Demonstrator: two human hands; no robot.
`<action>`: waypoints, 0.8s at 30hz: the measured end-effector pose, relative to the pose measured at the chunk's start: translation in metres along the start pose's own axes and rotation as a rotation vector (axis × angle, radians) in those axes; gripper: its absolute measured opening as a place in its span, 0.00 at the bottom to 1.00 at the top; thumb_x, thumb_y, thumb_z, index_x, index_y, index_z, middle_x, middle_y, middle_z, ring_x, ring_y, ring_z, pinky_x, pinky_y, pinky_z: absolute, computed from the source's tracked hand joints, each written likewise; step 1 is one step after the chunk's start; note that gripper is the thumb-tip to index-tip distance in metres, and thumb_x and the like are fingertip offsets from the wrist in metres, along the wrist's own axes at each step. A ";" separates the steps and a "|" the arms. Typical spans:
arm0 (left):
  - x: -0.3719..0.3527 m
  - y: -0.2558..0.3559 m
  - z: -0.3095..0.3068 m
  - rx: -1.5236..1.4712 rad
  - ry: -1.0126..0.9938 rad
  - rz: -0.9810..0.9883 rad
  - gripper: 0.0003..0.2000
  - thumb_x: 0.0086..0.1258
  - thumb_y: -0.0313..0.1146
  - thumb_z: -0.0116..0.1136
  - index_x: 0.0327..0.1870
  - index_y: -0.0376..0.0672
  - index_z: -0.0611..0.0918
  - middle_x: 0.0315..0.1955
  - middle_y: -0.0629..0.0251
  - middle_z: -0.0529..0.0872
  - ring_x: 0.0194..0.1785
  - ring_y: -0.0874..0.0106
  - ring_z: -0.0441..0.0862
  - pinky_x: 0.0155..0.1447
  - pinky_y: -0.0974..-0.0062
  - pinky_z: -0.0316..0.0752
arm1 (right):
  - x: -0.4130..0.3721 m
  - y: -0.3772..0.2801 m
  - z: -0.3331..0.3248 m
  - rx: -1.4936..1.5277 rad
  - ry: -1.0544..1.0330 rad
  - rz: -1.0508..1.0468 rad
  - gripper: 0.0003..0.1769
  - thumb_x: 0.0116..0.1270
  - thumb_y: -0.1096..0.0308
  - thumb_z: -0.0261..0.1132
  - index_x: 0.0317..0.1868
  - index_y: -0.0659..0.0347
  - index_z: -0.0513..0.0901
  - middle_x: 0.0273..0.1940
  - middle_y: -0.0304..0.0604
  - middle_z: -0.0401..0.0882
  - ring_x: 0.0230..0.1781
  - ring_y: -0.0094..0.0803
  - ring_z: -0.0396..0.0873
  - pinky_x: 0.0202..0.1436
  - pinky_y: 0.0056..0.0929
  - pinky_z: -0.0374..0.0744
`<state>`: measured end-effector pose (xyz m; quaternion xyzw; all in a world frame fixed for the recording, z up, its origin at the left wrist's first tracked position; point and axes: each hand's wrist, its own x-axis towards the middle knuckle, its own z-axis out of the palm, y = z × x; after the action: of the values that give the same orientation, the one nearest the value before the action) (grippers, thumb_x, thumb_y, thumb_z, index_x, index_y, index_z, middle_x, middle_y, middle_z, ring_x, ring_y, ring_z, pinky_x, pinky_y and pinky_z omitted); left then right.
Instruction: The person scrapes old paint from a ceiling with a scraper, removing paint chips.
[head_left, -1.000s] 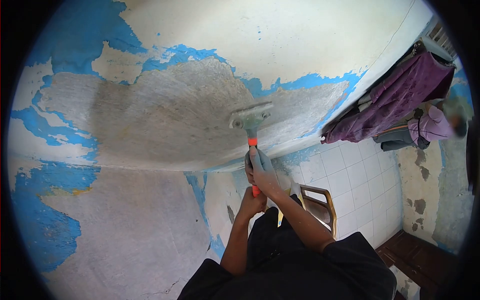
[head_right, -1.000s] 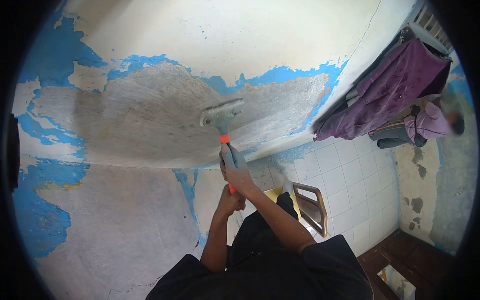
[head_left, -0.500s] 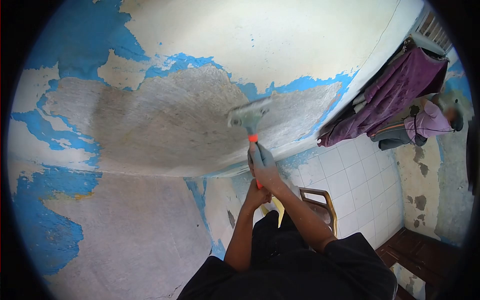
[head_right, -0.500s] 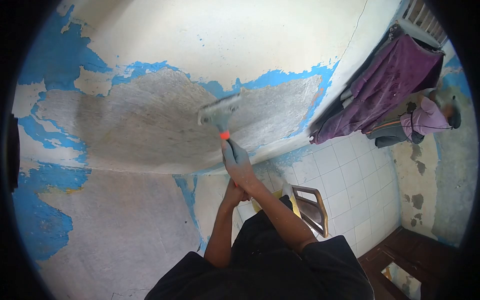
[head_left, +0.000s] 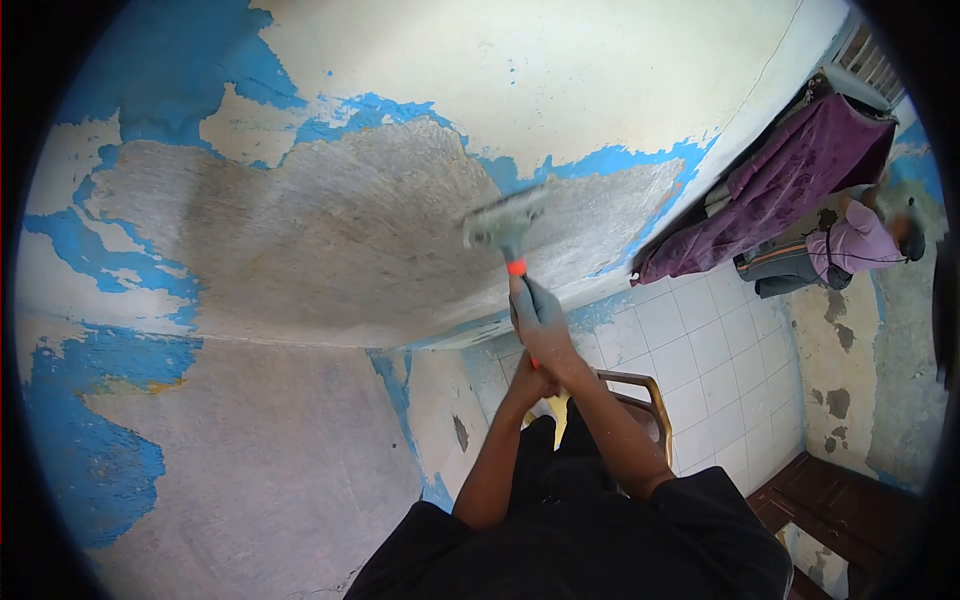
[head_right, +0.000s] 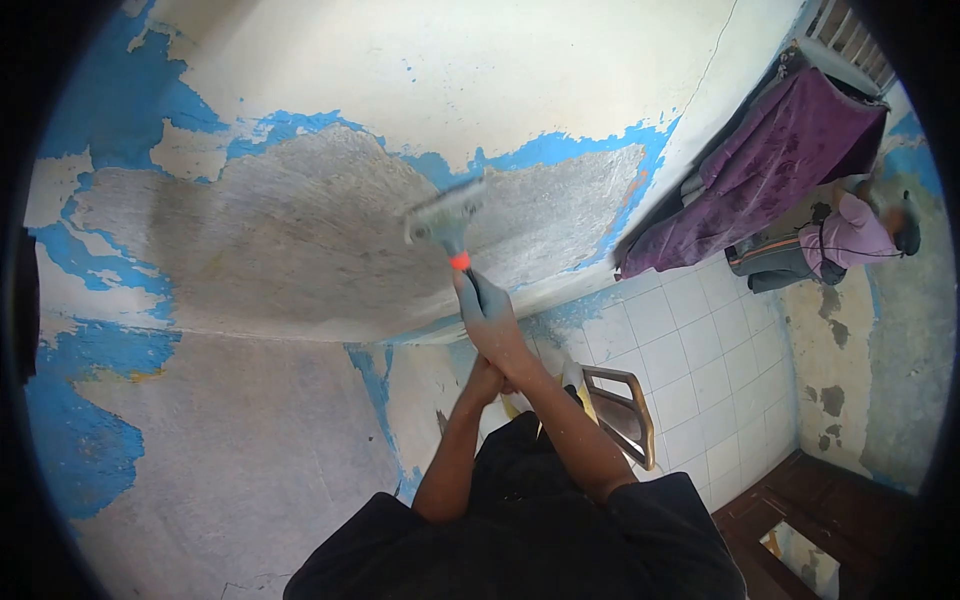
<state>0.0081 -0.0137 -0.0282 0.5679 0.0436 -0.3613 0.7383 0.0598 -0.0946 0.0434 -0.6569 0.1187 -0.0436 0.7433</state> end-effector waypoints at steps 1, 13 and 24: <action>0.001 -0.020 -0.004 -0.032 0.000 -0.050 0.14 0.71 0.42 0.55 0.31 0.40 0.73 0.12 0.70 0.70 0.12 0.77 0.68 0.19 0.77 0.66 | -0.004 0.016 -0.002 -0.023 0.021 0.036 0.22 0.75 0.56 0.53 0.35 0.71 0.75 0.20 0.36 0.67 0.22 0.22 0.64 0.26 0.26 0.66; -0.004 0.037 0.008 0.031 -0.079 0.057 0.12 0.71 0.37 0.53 0.31 0.39 0.73 0.12 0.71 0.68 0.12 0.78 0.67 0.17 0.79 0.61 | 0.003 -0.035 0.004 0.086 -0.005 -0.057 0.22 0.77 0.52 0.50 0.27 0.59 0.69 0.16 0.29 0.62 0.13 0.15 0.58 0.15 0.18 0.58; 0.000 -0.011 -0.003 -0.075 -0.058 -0.039 0.07 0.69 0.30 0.51 0.29 0.39 0.72 0.12 0.71 0.69 0.13 0.79 0.68 0.17 0.79 0.60 | -0.003 0.012 0.002 0.047 0.002 0.057 0.23 0.76 0.50 0.50 0.26 0.58 0.68 0.16 0.28 0.61 0.11 0.15 0.56 0.14 0.18 0.57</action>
<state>0.0032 -0.0122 -0.0380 0.5282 0.0467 -0.3899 0.7529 0.0565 -0.0906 0.0323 -0.6358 0.1369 -0.0259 0.7592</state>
